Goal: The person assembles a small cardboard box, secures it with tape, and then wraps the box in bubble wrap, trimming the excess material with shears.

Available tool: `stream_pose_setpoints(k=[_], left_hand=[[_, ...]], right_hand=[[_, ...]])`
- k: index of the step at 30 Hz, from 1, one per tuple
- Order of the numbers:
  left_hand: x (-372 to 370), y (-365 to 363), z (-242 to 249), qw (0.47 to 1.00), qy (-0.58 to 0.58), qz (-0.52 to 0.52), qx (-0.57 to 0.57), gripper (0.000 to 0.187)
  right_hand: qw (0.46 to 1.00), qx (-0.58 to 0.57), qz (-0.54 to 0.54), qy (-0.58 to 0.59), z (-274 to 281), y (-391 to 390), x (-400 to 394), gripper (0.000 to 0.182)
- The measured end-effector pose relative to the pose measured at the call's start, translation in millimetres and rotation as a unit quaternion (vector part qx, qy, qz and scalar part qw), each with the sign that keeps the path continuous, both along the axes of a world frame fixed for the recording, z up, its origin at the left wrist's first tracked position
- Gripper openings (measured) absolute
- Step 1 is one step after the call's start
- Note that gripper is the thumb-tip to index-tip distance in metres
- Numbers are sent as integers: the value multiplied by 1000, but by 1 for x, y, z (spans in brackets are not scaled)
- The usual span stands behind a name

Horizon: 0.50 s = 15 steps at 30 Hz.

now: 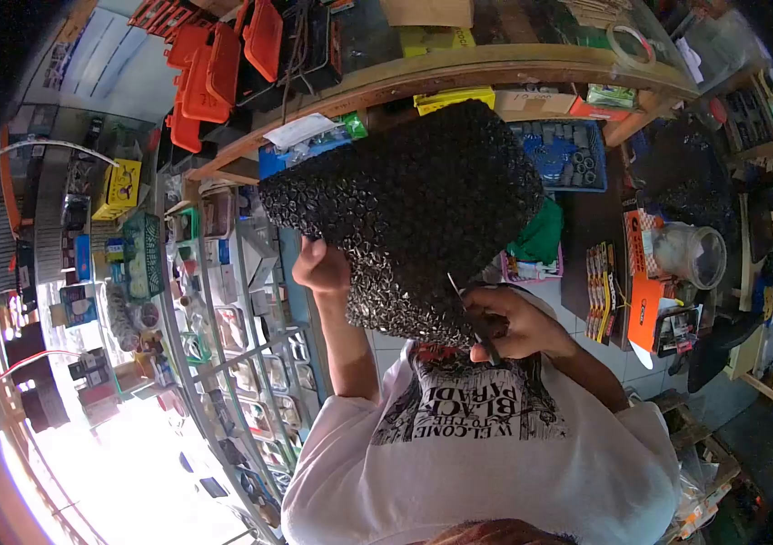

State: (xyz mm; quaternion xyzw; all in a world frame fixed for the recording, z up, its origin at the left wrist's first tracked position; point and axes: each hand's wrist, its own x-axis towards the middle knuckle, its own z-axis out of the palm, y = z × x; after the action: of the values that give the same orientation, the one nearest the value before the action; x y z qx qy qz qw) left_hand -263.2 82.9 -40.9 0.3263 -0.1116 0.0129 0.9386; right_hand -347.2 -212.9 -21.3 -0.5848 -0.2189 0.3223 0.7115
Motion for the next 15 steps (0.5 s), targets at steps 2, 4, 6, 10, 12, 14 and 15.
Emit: stream_pose_setpoints(k=[2, 4, 6, 10, 12, 14, 15], left_hand=[[-13, -2, -1, 995, 48, 23, 85, 77], [-22, -10, 17, 975, 91, 24, 202, 77], [-26, -31, 38, 970, 104, 55, 214, 74], [-30, -29, 30, 970, 78, 43, 224, 72], [-30, -26, 25, 969, 69, 31, 235, 73], [-30, -28, 26, 970, 64, 32, 231, 73], [-30, -29, 26, 971, 61, 32, 229, 73]], right_hand=[[1000, -21, 1, 1, -9, -3, -6, 62], [1000, -30, -2, -6, -10, -4, -9, 58], [999, -37, 8, -15, -1, -6, -9, 54], [997, -70, 41, 7, 7, -12, -8, 49], [999, -38, 17, 16, 8, -13, -10, 50], [999, -22, 8, 41, 7, -13, -12, 52], [998, -23, 10, 50, 6, -14, -13, 53]])
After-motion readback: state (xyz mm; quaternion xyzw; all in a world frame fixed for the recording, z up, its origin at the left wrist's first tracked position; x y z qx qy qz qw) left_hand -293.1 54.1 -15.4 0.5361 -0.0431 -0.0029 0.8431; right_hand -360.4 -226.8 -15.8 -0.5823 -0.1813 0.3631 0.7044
